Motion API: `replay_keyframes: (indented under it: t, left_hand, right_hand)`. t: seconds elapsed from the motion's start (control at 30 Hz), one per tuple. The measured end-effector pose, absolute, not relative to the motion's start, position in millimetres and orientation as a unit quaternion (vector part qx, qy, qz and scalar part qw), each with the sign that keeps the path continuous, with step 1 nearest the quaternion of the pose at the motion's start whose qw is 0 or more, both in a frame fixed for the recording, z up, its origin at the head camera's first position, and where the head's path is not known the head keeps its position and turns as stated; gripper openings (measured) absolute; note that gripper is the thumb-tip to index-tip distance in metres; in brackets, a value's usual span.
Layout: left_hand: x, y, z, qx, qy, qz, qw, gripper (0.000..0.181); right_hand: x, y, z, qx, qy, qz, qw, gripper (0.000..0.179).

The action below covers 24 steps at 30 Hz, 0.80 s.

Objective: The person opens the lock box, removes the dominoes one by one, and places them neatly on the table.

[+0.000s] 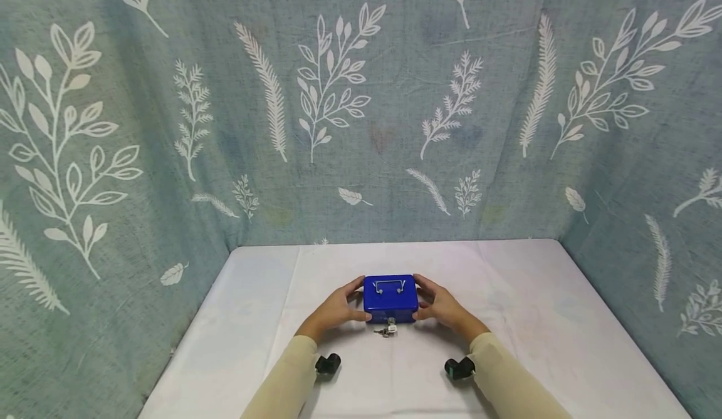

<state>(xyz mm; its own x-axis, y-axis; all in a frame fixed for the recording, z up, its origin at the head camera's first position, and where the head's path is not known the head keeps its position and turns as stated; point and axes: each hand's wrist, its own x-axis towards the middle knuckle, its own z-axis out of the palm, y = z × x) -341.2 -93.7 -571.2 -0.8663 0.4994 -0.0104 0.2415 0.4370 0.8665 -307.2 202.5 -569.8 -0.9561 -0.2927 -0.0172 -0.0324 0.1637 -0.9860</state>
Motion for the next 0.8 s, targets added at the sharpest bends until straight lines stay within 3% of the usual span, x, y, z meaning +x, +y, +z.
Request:
replay_keyframes:
  t: [0.37, 0.8]
  left_hand:
    - [-349.0, -96.5, -567.5, 0.236, 0.806, 0.519, 0.159, 0.101]
    - [-356.2, -93.5, -568.0, 0.207, 0.775, 0.576, 0.157, 0.075]
  right_hand:
    - [-310.8, 204.1, -569.7, -0.107, 0.753, -0.641, 0.104, 0.101]
    - [-313.7, 202.3, -568.0, -0.101, 0.745, -0.649, 0.116, 0.080]
